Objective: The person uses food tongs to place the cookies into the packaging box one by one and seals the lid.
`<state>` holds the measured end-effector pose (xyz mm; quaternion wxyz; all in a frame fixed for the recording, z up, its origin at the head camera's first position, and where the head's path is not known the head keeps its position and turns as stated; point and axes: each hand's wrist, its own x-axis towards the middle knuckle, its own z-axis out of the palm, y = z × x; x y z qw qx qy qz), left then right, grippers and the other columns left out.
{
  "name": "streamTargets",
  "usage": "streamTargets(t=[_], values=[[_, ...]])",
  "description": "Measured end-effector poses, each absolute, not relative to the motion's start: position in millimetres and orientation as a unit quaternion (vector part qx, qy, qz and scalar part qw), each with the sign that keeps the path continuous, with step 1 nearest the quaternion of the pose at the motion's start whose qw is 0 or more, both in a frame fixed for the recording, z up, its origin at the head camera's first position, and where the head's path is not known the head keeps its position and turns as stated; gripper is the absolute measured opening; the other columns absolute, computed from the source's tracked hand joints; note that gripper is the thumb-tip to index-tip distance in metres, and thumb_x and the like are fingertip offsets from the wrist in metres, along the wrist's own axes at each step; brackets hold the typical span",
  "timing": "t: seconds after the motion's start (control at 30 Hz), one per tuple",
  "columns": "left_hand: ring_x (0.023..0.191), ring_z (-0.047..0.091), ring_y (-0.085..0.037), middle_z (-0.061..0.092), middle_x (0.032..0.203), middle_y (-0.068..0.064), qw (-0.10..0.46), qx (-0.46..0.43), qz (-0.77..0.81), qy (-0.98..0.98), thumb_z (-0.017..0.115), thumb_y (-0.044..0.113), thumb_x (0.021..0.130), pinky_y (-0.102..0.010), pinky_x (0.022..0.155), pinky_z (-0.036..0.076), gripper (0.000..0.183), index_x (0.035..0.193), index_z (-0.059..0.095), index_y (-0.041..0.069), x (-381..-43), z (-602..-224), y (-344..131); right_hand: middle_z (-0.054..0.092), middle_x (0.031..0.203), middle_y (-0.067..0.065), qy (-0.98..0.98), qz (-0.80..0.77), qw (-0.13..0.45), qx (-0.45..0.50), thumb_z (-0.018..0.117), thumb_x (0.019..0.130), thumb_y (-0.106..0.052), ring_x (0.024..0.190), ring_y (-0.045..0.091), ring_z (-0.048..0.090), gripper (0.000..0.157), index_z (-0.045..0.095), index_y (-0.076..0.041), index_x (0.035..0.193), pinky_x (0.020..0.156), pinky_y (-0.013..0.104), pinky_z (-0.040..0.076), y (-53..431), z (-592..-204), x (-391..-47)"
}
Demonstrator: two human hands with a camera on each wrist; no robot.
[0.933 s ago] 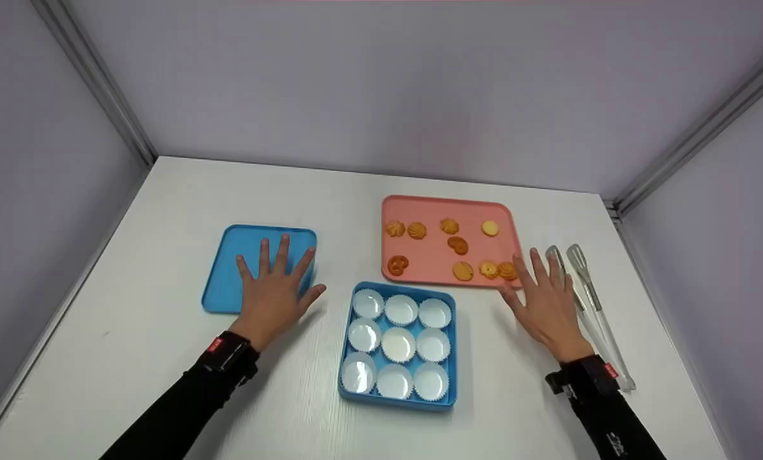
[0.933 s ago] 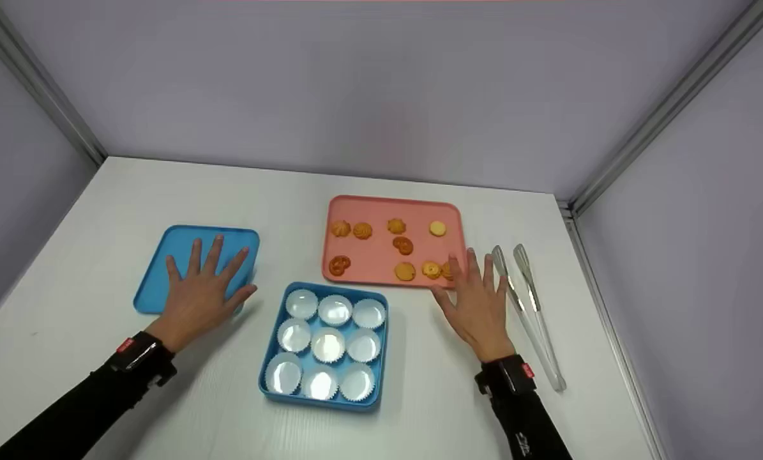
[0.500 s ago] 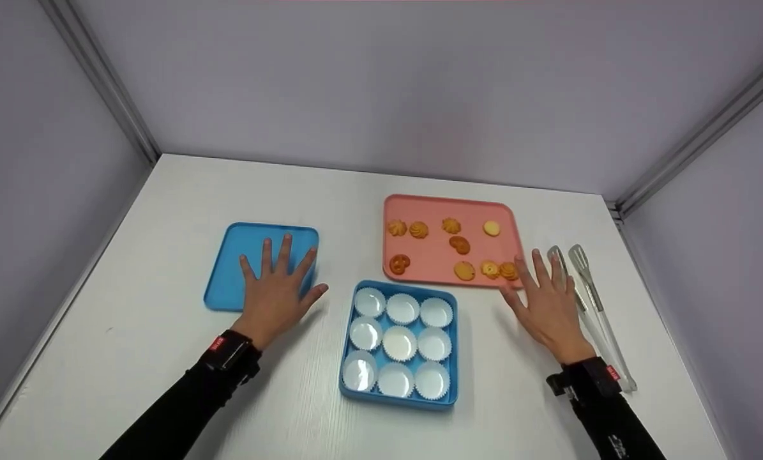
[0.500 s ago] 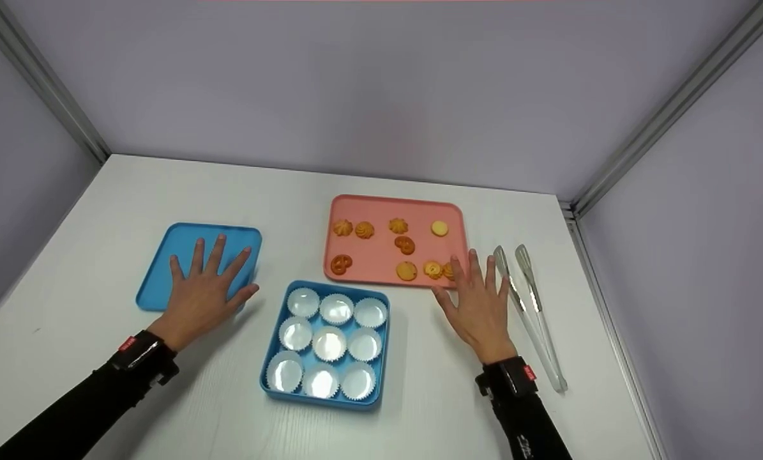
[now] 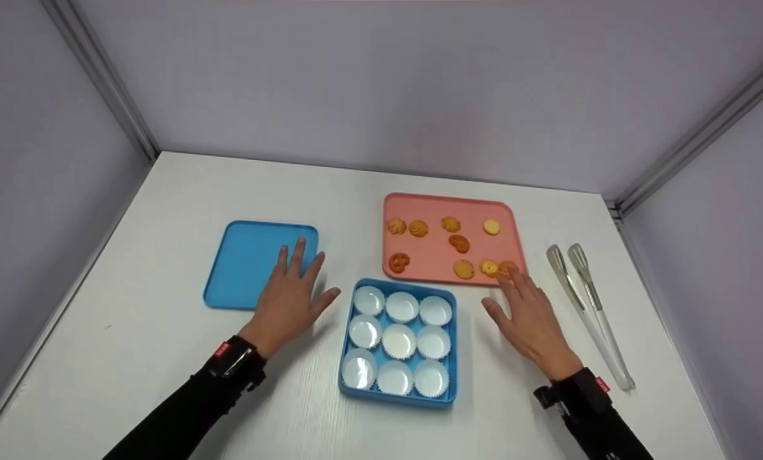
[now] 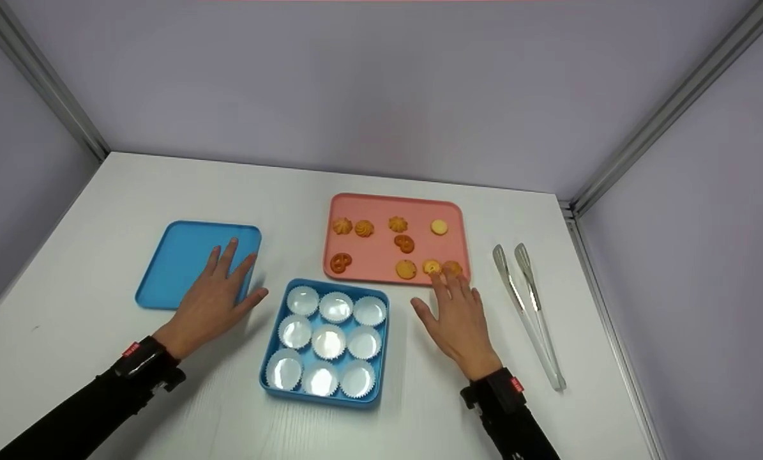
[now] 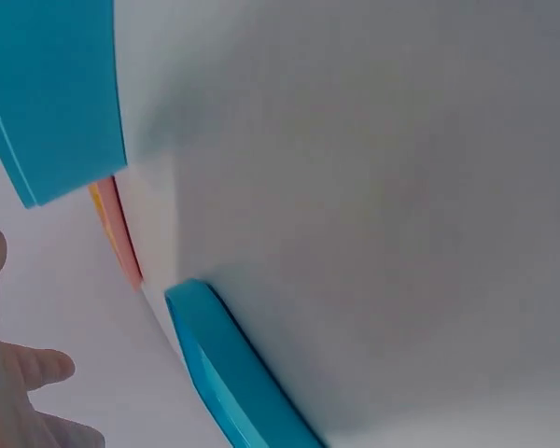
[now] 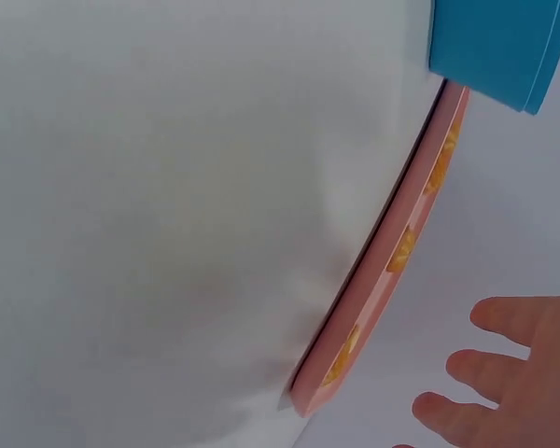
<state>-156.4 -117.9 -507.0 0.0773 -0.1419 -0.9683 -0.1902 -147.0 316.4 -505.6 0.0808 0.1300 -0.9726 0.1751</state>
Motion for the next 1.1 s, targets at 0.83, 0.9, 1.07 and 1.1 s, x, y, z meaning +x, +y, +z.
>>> streamTargets(t=[0.83,0.9,1.07,1.1], values=[[0.058,0.046,-0.009,0.041,0.061,0.009,-0.064,-0.242,-0.339,-0.907,0.049,0.032,0.102,-0.027,0.055,0.037,0.026,0.081,0.056,0.019,-134,-509,-86,0.052,0.067,-0.013,-0.949,0.274,-0.001,0.156,0.068,0.089,-0.027,0.064,0.009,0.049,0.012,0.068,-0.020,0.079,0.059,0.029,0.042,261,-497,-118],[0.059,0.046,-0.008,0.043,0.062,0.009,-0.075,-0.249,-0.342,-0.903,0.049,0.032,0.102,-0.026,0.056,0.037,0.023,0.083,0.057,0.020,-134,-510,-84,0.052,0.066,-0.012,-0.952,0.269,0.006,0.147,0.068,0.089,-0.025,0.063,0.010,0.048,0.012,0.068,-0.019,0.078,0.058,0.028,0.041,263,-497,-120],[0.060,0.046,-0.007,0.043,0.063,0.010,-0.098,-0.250,-0.346,-0.899,0.048,0.036,0.102,-0.025,0.055,0.036,0.024,0.083,0.056,0.022,-136,-512,-77,0.052,0.067,-0.010,-0.955,0.265,0.025,0.130,0.068,0.088,-0.023,0.063,0.011,0.048,0.013,0.067,-0.018,0.077,0.058,0.030,0.041,268,-499,-124],[0.060,0.045,-0.007,0.043,0.063,0.009,-0.099,-0.250,-0.348,-0.898,0.047,0.036,0.102,-0.025,0.055,0.035,0.025,0.083,0.055,0.022,-137,-512,-75,0.052,0.067,-0.009,-0.955,0.266,0.029,0.127,0.068,0.088,-0.022,0.063,0.012,0.048,0.013,0.067,-0.018,0.076,0.058,0.030,0.041,269,-499,-125]])
